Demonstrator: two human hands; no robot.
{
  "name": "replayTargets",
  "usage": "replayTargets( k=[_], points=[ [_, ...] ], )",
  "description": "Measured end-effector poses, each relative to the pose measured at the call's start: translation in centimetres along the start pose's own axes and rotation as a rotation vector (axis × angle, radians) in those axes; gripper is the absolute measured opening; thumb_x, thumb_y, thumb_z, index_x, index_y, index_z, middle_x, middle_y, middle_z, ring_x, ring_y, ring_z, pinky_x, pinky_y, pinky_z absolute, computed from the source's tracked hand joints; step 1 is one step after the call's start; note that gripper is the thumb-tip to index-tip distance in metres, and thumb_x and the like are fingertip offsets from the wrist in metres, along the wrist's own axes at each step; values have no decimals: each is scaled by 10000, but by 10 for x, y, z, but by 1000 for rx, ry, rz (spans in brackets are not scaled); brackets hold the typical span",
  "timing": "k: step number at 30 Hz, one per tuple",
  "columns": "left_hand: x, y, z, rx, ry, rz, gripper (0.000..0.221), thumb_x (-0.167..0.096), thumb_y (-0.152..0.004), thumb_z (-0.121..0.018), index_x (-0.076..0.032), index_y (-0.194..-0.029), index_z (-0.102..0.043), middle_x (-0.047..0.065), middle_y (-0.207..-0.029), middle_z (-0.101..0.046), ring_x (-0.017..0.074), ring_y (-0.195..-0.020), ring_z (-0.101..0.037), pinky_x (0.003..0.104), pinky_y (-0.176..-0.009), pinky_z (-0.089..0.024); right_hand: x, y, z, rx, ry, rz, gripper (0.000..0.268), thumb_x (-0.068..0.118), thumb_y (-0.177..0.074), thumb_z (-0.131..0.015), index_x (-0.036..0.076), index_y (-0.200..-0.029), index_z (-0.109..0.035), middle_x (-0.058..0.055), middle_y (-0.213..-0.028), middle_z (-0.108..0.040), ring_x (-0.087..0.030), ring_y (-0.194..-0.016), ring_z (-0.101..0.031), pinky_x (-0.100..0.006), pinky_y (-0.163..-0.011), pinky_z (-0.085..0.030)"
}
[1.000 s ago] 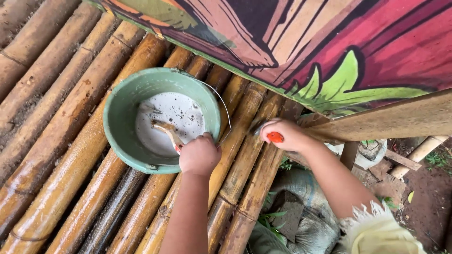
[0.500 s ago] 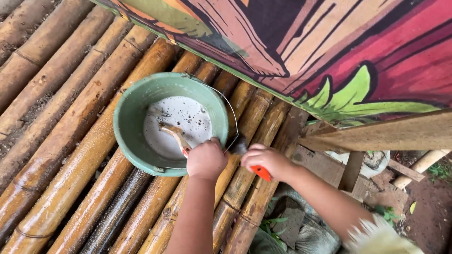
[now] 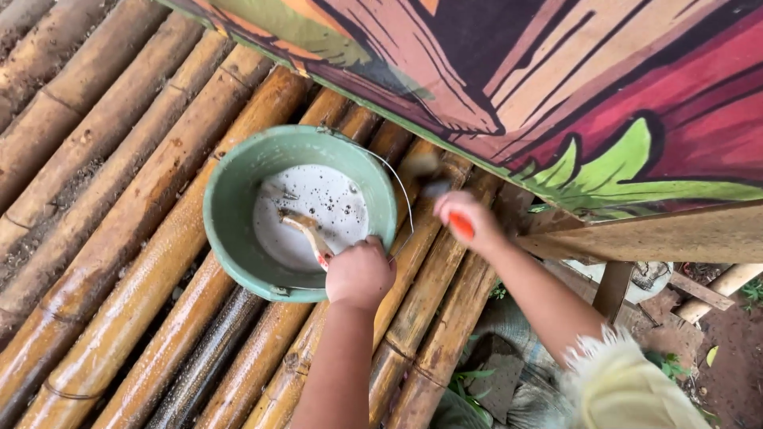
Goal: Scrubbing bamboo poles with brushes and soapy water to clean them.
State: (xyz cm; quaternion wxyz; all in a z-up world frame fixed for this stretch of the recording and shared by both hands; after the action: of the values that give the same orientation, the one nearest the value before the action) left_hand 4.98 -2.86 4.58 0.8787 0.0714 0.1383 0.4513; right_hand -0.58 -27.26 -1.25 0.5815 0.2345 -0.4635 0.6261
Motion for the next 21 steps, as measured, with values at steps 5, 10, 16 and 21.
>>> replayTargets(
  k=[5, 10, 16, 21],
  points=[
    [-1, 2, 9, -14, -16, -9, 454, -525, -822, -583, -85, -928, -630, 83, -799, -707, 325, -770, -755, 487, -659, -599, -52, -32, 8, -207, 3, -58, 257, -137, -776, -642, 112, -771, -579, -51, -973, -713, -237, -981, -646, -368, -987, -445],
    [-2, -2, 3, -33, -67, -13, 388, -484, -806, -615, -116, -926, -637, 37, -786, -698, 280, -740, -750, 460, -634, -598, 66, -12, 5, -87, -215, -102, 194, -112, -767, -631, 65, -741, -558, -158, -908, -724, -312, -917, -662, -482, -900, -480],
    [6, 3, -8, -29, 53, 6, 378, -455, -813, -596, -99, -936, -633, 64, -813, -707, 309, -775, -753, 481, -651, -598, 215, -37, 10, -147, -11, 5, 151, -24, -817, -682, 121, -790, -650, -88, -1009, -730, -284, -917, -687, -385, -919, -515],
    [5, 27, 43, -30, 143, -183, 477, -466, -821, -555, -52, -1047, -628, 138, -941, -707, 377, -1005, -716, 498, -950, -525, 241, -109, -38, -112, -43, 175, 78, 9, -899, -687, 86, -915, -691, -111, -1083, -695, -346, -1046, -681, -439, -948, -513]
  ],
)
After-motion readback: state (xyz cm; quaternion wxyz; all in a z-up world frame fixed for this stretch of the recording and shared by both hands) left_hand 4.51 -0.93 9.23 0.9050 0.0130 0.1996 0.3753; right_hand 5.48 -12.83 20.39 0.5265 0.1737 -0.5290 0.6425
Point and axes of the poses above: each hand's wrist, its own y-axis away from the middle knuckle, its own z-axis out of the back of the hand, x = y × z, the point moved 5 cm from there along -y, towards the middle knuckle
